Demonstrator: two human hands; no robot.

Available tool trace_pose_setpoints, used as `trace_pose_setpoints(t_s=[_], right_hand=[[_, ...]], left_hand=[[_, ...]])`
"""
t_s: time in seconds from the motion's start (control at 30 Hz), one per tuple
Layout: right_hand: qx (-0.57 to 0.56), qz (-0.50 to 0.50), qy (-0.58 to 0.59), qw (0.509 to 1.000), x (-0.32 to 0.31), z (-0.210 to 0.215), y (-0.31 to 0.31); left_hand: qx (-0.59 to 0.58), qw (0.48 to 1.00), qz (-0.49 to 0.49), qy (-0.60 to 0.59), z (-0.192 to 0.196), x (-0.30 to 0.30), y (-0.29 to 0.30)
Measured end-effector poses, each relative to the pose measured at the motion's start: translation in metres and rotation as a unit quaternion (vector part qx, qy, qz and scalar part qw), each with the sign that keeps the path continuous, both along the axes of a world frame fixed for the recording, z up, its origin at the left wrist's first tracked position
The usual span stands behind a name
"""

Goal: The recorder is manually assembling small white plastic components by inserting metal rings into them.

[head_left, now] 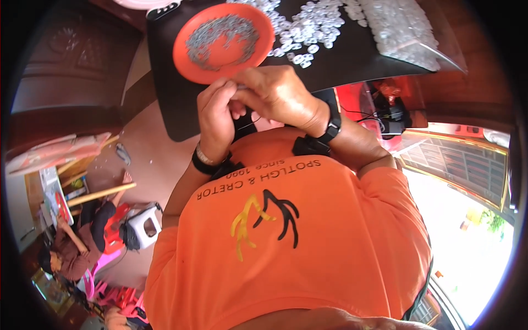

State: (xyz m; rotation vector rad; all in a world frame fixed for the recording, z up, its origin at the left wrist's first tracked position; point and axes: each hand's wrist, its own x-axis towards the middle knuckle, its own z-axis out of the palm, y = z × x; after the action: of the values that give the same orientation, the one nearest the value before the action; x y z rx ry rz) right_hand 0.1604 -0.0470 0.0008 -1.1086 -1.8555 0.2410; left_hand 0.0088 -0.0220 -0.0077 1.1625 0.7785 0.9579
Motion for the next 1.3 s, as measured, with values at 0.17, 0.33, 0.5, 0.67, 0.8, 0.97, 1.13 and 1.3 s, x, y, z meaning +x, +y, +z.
trace_pose_setpoints(t_s=[0.17, 0.33, 0.5, 0.67, 0.8, 0.97, 1.13, 1.3], right_hand=[[-0.031, 0.012, -0.034, 0.999, 0.005, 0.004, -0.006], [-0.032, -0.026, 0.013, 0.999, 0.000, 0.012, -0.006], [-0.024, -0.040, -0.052, 0.998, 0.006, 0.021, -0.007], [-0.007, -0.016, -0.027, 0.999, 0.001, 0.016, -0.007], [-0.035, -0.010, -0.027, 0.999, -0.001, 0.013, -0.009], [-0.018, -0.006, -0.029, 0.999, -0.001, 0.005, -0.010], [-0.016, -0.017, -0.041, 0.999, 0.002, 0.005, -0.013], [-0.006, -0.026, -0.009, 1.000, 0.006, 0.013, -0.014]], left_hand=[[-0.007, 1.000, -0.009, -0.019, -0.001, 0.004, -0.004], [-0.006, 1.000, 0.009, -0.014, 0.003, 0.006, -0.002], [-0.003, 1.000, 0.010, -0.008, 0.004, 0.004, 0.001], [0.026, 1.000, 0.003, -0.015, 0.002, 0.003, 0.001], [0.013, 1.000, 0.012, 0.003, 0.005, 0.004, -0.003], [0.027, 0.999, 0.018, 0.012, 0.000, 0.004, -0.007], [0.043, 0.999, 0.005, 0.012, -0.003, 0.006, -0.005], [0.027, 1.000, 0.000, -0.015, 0.002, 0.009, -0.004]])
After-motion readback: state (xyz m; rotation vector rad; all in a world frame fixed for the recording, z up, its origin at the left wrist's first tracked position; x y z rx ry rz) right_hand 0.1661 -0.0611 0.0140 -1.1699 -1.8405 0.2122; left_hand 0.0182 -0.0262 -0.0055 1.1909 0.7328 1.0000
